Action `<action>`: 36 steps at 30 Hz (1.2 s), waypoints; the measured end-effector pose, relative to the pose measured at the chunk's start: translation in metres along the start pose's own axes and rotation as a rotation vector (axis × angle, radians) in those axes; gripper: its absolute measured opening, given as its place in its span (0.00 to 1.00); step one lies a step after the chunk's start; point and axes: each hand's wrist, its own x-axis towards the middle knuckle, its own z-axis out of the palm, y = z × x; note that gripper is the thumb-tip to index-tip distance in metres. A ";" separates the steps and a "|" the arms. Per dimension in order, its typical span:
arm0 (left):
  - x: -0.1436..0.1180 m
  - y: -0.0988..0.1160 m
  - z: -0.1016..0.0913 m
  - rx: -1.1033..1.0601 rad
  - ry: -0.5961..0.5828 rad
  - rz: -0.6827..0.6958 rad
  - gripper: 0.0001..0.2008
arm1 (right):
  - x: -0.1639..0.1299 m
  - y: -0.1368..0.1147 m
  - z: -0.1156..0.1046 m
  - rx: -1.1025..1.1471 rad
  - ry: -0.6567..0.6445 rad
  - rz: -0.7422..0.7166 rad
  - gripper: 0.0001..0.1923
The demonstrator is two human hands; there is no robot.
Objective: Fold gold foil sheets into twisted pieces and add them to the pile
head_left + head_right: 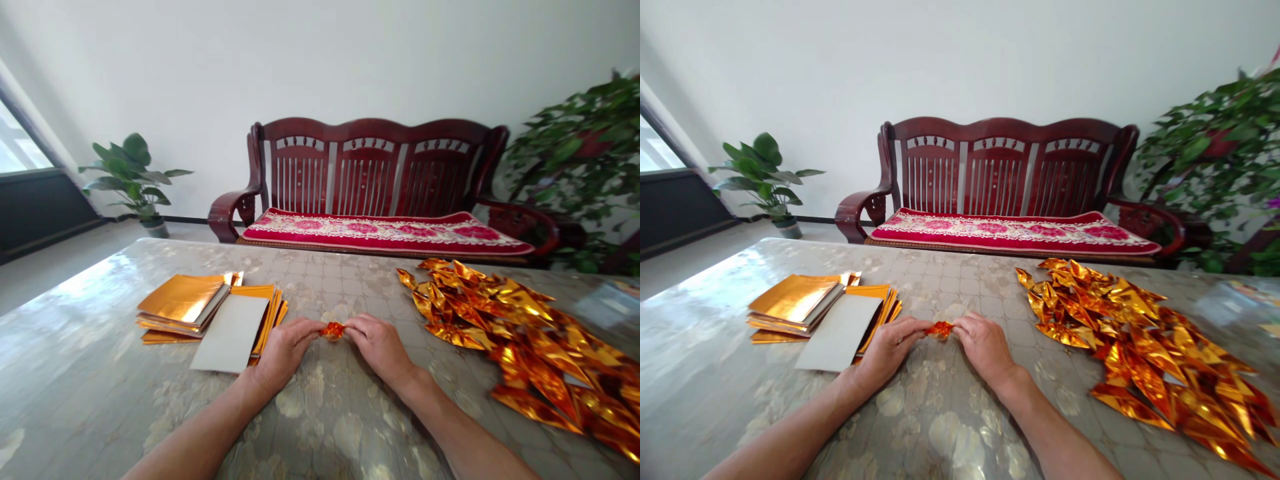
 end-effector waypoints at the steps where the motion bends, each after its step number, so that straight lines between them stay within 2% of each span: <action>1: 0.000 0.001 -0.001 0.010 -0.012 0.017 0.12 | 0.000 0.000 0.000 0.002 -0.003 -0.003 0.11; 7: 0.001 0.014 -0.011 0.116 -0.136 0.144 0.15 | -0.001 0.001 0.000 0.015 -0.012 -0.003 0.10; 14: 0.003 0.017 -0.013 0.183 -0.197 0.142 0.12 | 0.000 0.000 -0.001 0.015 -0.003 -0.018 0.11; 22: 0.002 0.012 -0.007 0.086 -0.138 0.072 0.08 | 0.000 -0.002 -0.002 0.011 -0.019 0.006 0.10; 29: 0.003 0.020 -0.003 -0.043 -0.004 0.009 0.06 | 0.000 -0.001 -0.001 0.015 -0.027 0.010 0.09; 32: 0.004 0.019 0.001 -0.040 0.054 -0.076 0.07 | 0.000 -0.001 0.000 0.009 -0.025 0.017 0.09; 36: 0.002 0.018 0.005 -0.022 0.101 -0.257 0.09 | 0.000 -0.002 0.000 0.006 -0.025 0.022 0.09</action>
